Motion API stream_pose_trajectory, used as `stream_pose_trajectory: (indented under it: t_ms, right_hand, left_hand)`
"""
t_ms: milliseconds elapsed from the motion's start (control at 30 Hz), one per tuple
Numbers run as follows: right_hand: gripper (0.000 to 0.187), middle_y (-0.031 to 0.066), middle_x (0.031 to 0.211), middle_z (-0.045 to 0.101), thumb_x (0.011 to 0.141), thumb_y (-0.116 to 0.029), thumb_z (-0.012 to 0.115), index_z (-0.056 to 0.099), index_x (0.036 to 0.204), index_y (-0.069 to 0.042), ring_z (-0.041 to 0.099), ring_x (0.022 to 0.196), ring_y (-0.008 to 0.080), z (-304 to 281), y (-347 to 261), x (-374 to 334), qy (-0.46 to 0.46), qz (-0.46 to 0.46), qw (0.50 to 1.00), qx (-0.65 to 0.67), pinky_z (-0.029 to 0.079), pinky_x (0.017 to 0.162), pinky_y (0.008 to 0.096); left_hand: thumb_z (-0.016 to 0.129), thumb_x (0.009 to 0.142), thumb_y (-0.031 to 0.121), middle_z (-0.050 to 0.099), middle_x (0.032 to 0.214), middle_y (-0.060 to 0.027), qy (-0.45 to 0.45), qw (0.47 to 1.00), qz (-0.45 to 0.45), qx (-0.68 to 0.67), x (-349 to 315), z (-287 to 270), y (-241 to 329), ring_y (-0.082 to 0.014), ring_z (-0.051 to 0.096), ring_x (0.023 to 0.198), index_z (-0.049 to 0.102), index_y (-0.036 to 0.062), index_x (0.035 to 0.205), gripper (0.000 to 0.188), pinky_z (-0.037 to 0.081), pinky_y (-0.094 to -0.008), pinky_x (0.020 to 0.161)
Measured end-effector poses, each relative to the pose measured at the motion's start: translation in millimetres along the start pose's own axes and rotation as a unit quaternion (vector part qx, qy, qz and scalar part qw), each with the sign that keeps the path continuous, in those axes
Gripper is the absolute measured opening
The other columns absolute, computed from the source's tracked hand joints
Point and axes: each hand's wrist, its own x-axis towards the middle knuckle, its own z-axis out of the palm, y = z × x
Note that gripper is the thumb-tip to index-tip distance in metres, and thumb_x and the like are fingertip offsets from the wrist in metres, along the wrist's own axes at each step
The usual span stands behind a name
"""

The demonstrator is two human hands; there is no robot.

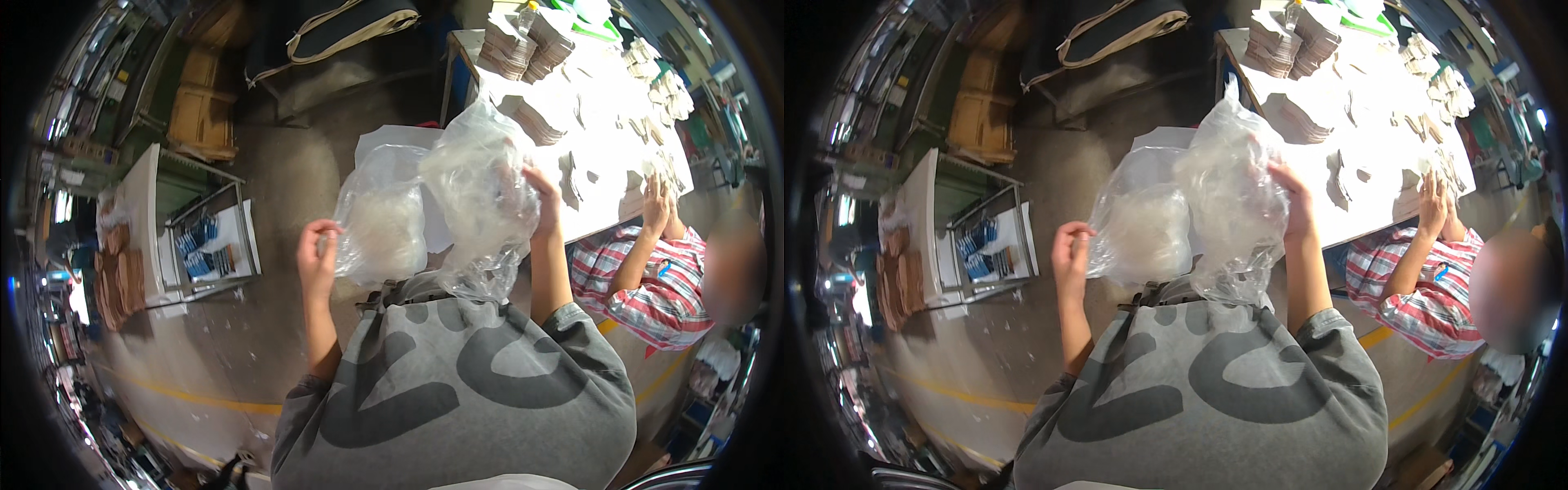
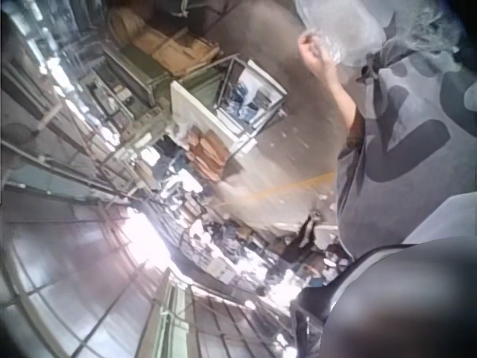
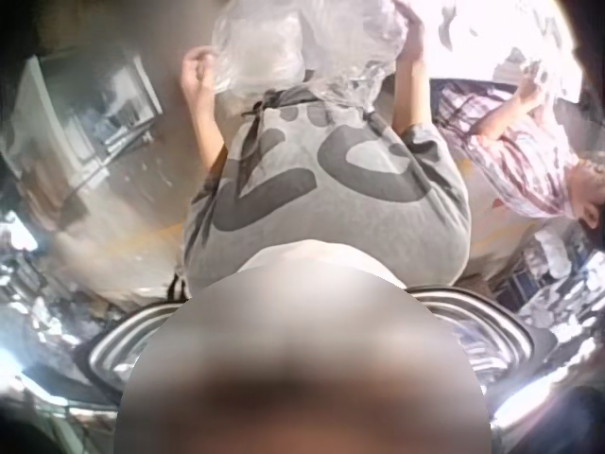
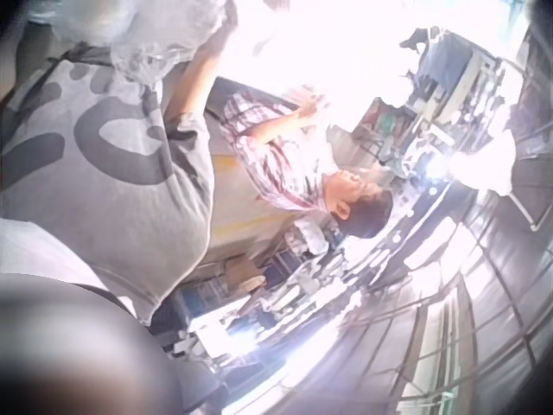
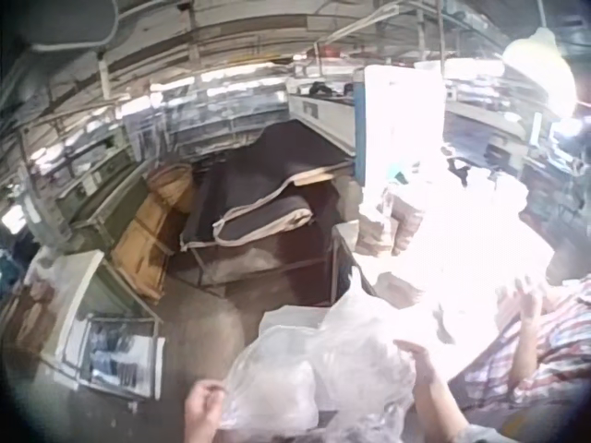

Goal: The person unpacks shoe parts from a plastic bag and places them on a table. They then sort and stack the parts by type and color, arranging them into neat piles.

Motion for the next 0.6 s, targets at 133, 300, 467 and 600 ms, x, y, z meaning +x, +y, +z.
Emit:
stream_pose_trajectory:
  t_ms: [133,300,467,600]
  right_hand:
    - [0.077,0.0153,0.149,0.060,0.100,-0.025,0.059,0.031,0.171,-0.012,0.070,0.114,0.0213,61,38,42,-0.037,-0.022,0.996,-0.080,0.060,0.075,0.0286]
    - [0.079,0.0155,0.164,0.046,0.108,-0.037,0.056,0.018,0.175,-0.017,0.054,0.140,0.0262,88,77,92,-0.073,-0.058,0.995,0.035,0.050,0.108,0.0441]
    - [0.097,0.0214,0.165,0.045,0.097,-0.038,0.081,0.027,0.169,0.000,0.048,0.148,0.0339,59,75,95,-0.094,-0.084,0.867,-0.482,0.040,0.120,0.0456]
    - [0.075,0.0260,0.128,0.069,0.085,-0.020,0.085,0.052,0.149,0.000,0.069,0.115,0.0413,31,75,100,-0.069,-0.029,0.730,-0.679,0.056,0.093,0.0458]
  left_hand:
    - [0.086,0.092,0.027,0.076,0.110,-0.0085,-0.312,0.944,0.091,0.055,50,38,8,-0.0202,0.070,0.113,0.066,0.0047,0.123,0.044,0.053,-0.0349,0.100]
    - [0.094,0.082,0.033,0.074,0.121,-0.0144,-0.338,0.923,0.062,0.171,55,93,-24,-0.0319,0.072,0.118,0.057,0.0055,0.138,0.072,0.056,-0.0413,0.099]
    - [0.068,0.108,0.033,0.073,0.122,-0.0067,-0.166,0.937,-0.224,-0.212,101,91,-78,-0.0207,0.071,0.109,0.065,0.0054,0.131,0.036,0.059,-0.0369,0.092]
    - [0.065,0.109,0.029,0.072,0.124,-0.0096,-0.085,0.904,-0.323,-0.267,144,78,-75,-0.0207,0.072,0.109,0.066,0.0052,0.132,0.033,0.061,-0.0377,0.092]
